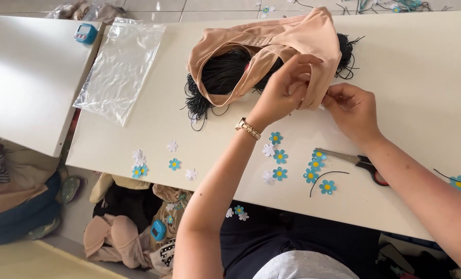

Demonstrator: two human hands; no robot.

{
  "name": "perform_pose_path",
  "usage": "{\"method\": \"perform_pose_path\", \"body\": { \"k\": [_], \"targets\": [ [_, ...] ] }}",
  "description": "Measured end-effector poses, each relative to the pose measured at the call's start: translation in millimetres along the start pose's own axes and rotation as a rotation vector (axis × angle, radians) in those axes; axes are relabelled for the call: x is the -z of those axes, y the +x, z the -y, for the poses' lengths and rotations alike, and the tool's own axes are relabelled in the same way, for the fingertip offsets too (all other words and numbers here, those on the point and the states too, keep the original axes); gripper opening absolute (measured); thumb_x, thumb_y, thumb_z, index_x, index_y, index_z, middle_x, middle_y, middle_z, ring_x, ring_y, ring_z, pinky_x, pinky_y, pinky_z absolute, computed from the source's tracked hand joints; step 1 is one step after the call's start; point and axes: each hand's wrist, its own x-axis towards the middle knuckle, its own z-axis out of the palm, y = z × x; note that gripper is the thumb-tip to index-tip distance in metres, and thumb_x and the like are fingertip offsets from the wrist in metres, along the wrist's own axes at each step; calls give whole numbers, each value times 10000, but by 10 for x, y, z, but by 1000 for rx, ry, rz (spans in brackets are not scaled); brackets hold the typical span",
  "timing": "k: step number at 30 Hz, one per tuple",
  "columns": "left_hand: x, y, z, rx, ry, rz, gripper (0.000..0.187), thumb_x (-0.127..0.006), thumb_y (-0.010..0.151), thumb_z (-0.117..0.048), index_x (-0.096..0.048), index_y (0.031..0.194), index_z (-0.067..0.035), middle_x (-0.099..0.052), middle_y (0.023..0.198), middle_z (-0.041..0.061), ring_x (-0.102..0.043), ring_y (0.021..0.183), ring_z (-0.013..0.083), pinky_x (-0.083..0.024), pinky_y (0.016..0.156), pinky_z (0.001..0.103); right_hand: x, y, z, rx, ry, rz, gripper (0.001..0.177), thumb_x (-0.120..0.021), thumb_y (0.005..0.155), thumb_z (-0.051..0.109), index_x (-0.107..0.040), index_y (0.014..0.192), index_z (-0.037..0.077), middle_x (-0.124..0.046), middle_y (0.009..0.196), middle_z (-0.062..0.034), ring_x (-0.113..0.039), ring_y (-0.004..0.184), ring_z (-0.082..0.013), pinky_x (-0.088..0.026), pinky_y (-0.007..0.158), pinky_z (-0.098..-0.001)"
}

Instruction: Decorating various garments like bras and mesh bags by attaching small flower appliques and trimming black fringe with scissors.

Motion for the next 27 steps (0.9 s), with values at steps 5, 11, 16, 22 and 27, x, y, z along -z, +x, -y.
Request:
{"method": "perform_pose_path", "body": {
  "k": [5,11,16,22,27],
  "targets": [
    [-100,-88,111,-8,-78,-110,614,-563,893,127,-543,1423,-182,-715,1146,54,-695,995,121,-612,855,293,19,7,84,4,-54,-5,42,-752,1023,-11,-740,1004,25,-656,796,-62,-569,789,-77,-536,761,-261],
    [-166,-197,362,7,-221,-177,597,-549,959,105,-417,1470,-173,-690,1050,42,-663,882,93,-561,631,228,8,12,116,10,-108,-46,61,-773,1013,-25,-751,998,30,-652,756,-81,-577,747,-93,-541,735,-270],
    [-85,-275,170,28,-286,-127,613,-418,963,124,-377,1500,-169,-719,1009,65,-643,833,96,-542,667,238,42,-17,101,15,-134,-83,75,-753,1057,-29,-751,1005,25,-641,748,-65,-560,725,-82,-521,713,-245],
    [12,-273,-283,97,-148,-31,674,-746,942,-188,-334,1473,-143,-698,1052,48,-671,923,142,-473,940,285,52,-26,97,-46,-169,-76,98,-756,1057,89,-696,1000,38,-703,926,-46,-611,836,-115,-514,784,-258],
    [-91,-292,-256,-18,245,-212,467,-550,915,-35,-444,1362,-120,-747,1037,-30,-674,869,117,-547,932,281,71,-26,48,91,-100,-143,112,-683,1120,-13,-645,1014,-15,-712,1021,-135,-652,926,-188,-545,855,-308]
  ]
}}
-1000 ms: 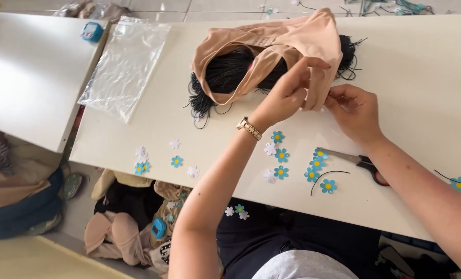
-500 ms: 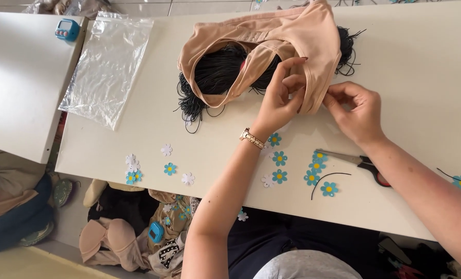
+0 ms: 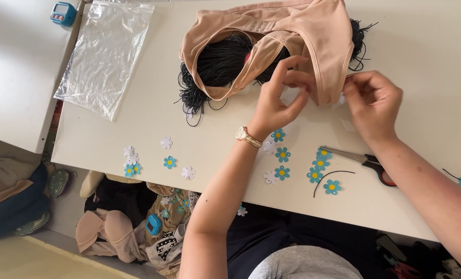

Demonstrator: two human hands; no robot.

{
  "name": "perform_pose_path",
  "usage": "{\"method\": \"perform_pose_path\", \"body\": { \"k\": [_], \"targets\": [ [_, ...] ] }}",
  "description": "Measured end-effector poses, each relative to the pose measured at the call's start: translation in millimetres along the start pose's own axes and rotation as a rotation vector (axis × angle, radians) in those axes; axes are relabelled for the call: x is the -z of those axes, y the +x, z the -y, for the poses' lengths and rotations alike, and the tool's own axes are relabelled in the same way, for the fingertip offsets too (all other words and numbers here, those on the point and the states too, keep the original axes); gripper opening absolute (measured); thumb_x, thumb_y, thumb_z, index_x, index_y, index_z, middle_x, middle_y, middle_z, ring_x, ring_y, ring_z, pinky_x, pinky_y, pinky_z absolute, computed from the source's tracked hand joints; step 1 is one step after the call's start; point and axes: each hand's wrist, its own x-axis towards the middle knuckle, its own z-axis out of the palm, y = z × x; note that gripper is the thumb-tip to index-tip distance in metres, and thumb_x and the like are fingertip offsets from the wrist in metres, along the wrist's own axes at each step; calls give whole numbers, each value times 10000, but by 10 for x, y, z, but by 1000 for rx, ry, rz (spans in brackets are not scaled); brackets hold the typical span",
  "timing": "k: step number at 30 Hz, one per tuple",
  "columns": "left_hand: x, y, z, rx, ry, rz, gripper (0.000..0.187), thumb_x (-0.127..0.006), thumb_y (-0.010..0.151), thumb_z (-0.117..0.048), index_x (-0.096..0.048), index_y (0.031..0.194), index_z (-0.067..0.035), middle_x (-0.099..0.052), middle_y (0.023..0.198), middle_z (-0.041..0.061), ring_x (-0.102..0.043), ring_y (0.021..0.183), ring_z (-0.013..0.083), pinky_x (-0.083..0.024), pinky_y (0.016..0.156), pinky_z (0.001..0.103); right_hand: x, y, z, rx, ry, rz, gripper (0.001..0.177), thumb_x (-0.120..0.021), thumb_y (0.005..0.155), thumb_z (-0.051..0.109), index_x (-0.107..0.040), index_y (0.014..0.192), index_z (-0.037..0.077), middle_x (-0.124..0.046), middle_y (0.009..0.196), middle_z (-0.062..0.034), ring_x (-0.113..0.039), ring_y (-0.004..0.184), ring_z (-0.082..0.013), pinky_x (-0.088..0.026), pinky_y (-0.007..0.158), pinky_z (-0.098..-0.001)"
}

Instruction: Decorating various garments like bras and mesh bags by attaching small flower appliques and trimming black fringe with scissors.

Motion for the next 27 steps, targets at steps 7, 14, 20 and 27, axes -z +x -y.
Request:
{"method": "perform_pose_path", "body": {
  "k": [7,14,20,27],
  "targets": [
    [138,80,333,-309,832,-545,367,-606,934,-63,-570,1297,-103,-695,1200,49,-643,1079,197,-424,956,360,58,11,-127,31,47,-231,157,-685,1160,85,-584,1070,5,-645,1021,-134,-638,925,-208,-543,834,-325],
    [150,59,344,-3,1091,-501,409,-584,922,-356,-541,1274,-152,-631,1083,-5,-559,925,192,-358,897,405,6,-69,-89,152,46,-100,124,-666,1138,31,-595,1076,-49,-626,1040,-194,-621,957,-259,-518,903,-351],
    [-35,-20,191,-162,893,-132,277,-580,894,-236,-591,1165,-181,-547,1264,36,-542,1171,291,-373,934,483,19,-71,-48,22,147,8,150,-681,1104,28,-571,1011,-14,-676,1035,-186,-667,963,-261,-573,852,-348],
    [-227,-81,208,-152,628,381,324,-701,865,-438,-617,1025,-169,-518,1210,68,-452,1257,330,-334,1036,639,54,-88,-92,-34,131,-27,123,-713,1094,43,-625,1012,14,-687,948,-122,-656,861,-178,-511,731,-268]
  ]
}}
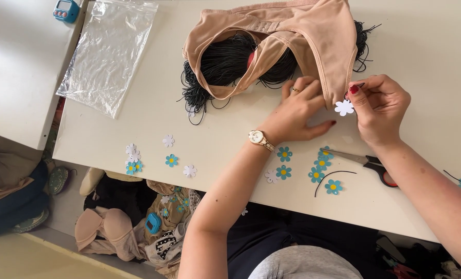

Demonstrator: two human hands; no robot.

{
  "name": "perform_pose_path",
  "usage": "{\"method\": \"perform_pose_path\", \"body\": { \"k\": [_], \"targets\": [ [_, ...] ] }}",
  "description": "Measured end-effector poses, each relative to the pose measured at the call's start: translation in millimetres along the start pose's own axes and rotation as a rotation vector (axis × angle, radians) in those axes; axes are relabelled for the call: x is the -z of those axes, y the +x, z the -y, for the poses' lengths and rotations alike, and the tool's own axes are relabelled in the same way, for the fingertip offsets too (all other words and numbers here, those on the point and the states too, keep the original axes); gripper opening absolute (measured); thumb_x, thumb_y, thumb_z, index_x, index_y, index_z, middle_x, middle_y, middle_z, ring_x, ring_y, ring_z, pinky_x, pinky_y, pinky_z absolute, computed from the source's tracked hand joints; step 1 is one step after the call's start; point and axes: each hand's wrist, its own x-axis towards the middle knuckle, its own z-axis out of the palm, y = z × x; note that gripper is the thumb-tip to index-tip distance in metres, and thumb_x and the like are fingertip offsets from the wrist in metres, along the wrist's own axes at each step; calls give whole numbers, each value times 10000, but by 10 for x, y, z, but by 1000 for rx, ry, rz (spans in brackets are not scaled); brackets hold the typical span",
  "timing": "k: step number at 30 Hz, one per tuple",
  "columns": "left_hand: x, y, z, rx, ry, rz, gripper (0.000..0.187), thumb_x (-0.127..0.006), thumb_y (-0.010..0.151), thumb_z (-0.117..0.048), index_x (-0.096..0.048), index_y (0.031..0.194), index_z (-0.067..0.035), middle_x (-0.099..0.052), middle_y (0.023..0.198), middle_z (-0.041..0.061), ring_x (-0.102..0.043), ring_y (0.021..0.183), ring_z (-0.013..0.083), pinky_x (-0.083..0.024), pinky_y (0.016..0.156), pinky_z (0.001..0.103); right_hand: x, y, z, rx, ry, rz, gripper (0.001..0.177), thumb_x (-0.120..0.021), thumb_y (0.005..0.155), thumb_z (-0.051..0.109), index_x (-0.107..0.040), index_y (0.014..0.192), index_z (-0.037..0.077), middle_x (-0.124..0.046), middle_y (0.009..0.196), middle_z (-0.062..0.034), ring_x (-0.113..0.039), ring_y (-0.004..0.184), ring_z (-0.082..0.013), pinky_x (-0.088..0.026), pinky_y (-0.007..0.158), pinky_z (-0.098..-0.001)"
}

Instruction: Decorating various garments like bras and mesh bags by attaching small flower appliques and trimming black fringe with scissors.

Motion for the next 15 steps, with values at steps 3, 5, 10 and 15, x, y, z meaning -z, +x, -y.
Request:
{"method": "perform_pose_path", "body": {
  "k": [3,5,10,15],
  "targets": [
    [-43,22,-22,-67,-71,-191,91,-594,1001,-254,-655,998,-187,-550,1161,43,-505,1209,301,-344,1034,548,3,21,-18,6,24,-32,121,-716,1102,54,-631,1028,9,-678,937,-129,-665,856,-187,-549,786,-275],
    [-37,22,38,-67,-207,-240,52,-574,985,-165,-609,1021,-155,-570,1074,35,-532,1166,289,-362,1009,490,-31,37,58,23,37,-38,150,-696,1112,61,-595,1013,9,-692,999,-168,-687,902,-228,-589,820,-326],
    [62,26,16,33,-572,-427,167,-447,1043,-146,-415,884,-104,-392,821,14,-359,747,190,-313,707,342,-13,50,27,7,25,-59,178,-723,1123,125,-628,1077,-17,-678,1008,-158,-681,906,-229,-606,859,-339],
    [30,26,21,146,-862,-530,132,-397,1086,-193,-298,1077,-105,-566,841,94,-492,701,145,-421,609,269,-83,17,126,-15,-90,101,44,-716,1075,-31,-687,1045,-17,-690,972,-121,-656,926,-188,-571,864,-288]
  ]
}}
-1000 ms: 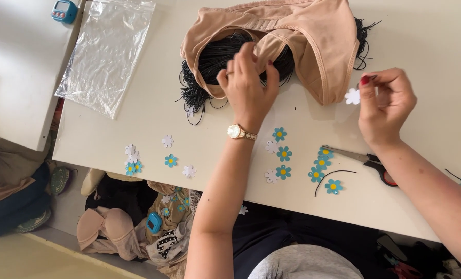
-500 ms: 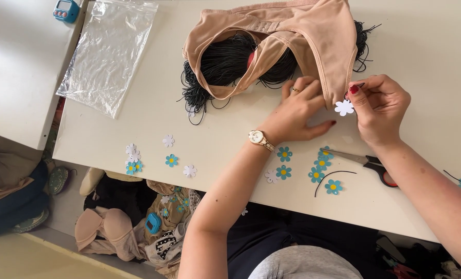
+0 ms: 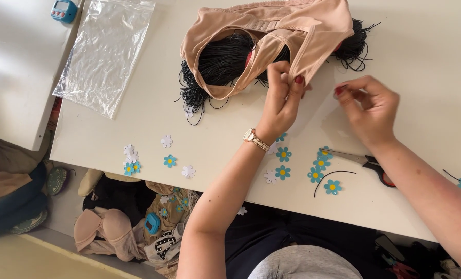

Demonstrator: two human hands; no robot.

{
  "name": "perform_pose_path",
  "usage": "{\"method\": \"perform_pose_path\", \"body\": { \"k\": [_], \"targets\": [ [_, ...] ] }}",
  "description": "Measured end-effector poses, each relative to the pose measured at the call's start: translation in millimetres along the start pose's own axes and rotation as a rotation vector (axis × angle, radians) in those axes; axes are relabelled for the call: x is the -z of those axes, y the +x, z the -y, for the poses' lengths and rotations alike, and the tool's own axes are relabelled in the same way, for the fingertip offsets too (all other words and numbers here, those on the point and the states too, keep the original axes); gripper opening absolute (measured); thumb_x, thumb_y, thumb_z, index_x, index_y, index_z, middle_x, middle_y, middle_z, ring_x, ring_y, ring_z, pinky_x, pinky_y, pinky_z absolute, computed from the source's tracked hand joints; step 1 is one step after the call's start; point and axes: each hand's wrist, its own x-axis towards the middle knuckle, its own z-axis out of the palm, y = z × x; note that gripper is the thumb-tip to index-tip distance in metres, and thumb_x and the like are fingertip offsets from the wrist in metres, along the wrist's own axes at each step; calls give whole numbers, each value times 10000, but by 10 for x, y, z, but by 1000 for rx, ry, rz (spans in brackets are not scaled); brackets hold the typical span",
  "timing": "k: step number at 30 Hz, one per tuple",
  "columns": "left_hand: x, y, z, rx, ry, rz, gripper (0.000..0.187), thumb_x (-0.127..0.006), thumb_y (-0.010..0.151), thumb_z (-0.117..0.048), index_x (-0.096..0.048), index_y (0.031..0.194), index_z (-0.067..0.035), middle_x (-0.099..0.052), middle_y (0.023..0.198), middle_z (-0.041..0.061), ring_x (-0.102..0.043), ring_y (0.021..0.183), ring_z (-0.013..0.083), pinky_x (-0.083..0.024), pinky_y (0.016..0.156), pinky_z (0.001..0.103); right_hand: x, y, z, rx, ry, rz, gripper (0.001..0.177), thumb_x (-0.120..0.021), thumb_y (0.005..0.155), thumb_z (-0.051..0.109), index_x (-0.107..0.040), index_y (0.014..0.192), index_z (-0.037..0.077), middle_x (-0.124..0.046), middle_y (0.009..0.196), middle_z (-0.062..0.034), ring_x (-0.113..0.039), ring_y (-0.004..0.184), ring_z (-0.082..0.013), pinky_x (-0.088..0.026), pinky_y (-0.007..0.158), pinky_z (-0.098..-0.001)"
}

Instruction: Decorating various garments like bras and mesh bags by attaching small flower appliques and trimming black fringe with scissors.

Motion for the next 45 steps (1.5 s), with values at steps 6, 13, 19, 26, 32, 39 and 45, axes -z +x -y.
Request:
{"method": "perform_pose_path", "body": {
  "k": [6,13,19,26,32,39,45],
  "targets": [
    [-49,-113,161,-319,540,-24,313,-528,1036,-69,-336,1283,-97,-509,966,33,-429,789,203,-364,956,393,-15,-17,20,111,-86,24,67,-733,1058,-71,-707,1035,-13,-677,996,-110,-628,925,-193,-554,815,-272],
    [-8,-65,-63,-192,651,108,369,-558,1025,-28,-518,1363,-171,-595,1023,-76,-502,764,136,-384,900,308,-25,-1,38,140,-123,26,70,-758,1042,-84,-734,1074,-27,-684,1021,-146,-638,921,-211,-564,823,-279],
    [-34,-96,157,-80,549,147,442,-513,1053,-28,-447,1477,-131,-589,1217,50,-609,848,183,-563,800,311,-38,12,53,167,-190,39,81,-758,1035,-107,-742,1082,-43,-697,1024,-151,-648,921,-215,-567,808,-291],
    [57,-33,188,92,348,186,565,-502,944,-36,-455,1506,-43,-606,1257,87,-562,998,192,-482,912,293,-51,46,72,163,-243,100,43,-749,1047,-58,-753,1081,-32,-713,1039,-145,-660,922,-214,-571,805,-295],
    [141,-32,277,163,145,166,694,-397,887,108,-482,1545,-91,-580,1499,31,-524,948,86,-428,858,206,-48,74,57,45,-270,122,61,-722,1048,-29,-761,1086,1,-731,1044,-101,-662,922,-179,-546,779,-269],
    [160,9,114,256,4,164,707,-382,882,149,-513,1538,-80,-501,1608,21,-279,699,35,-268,622,168,-46,78,42,20,-256,90,80,-711,1063,-10,-751,1132,-8,-735,1084,-106,-672,950,-179,-549,791,-270],
    [134,-3,113,296,5,214,669,-383,921,124,-506,1537,-105,-510,1605,54,-458,886,1,-368,743,155,-27,54,13,4,-209,51,57,-677,1104,52,-699,1128,5,-729,1098,-103,-653,935,-182,-543,832,-291]
  ]
}}
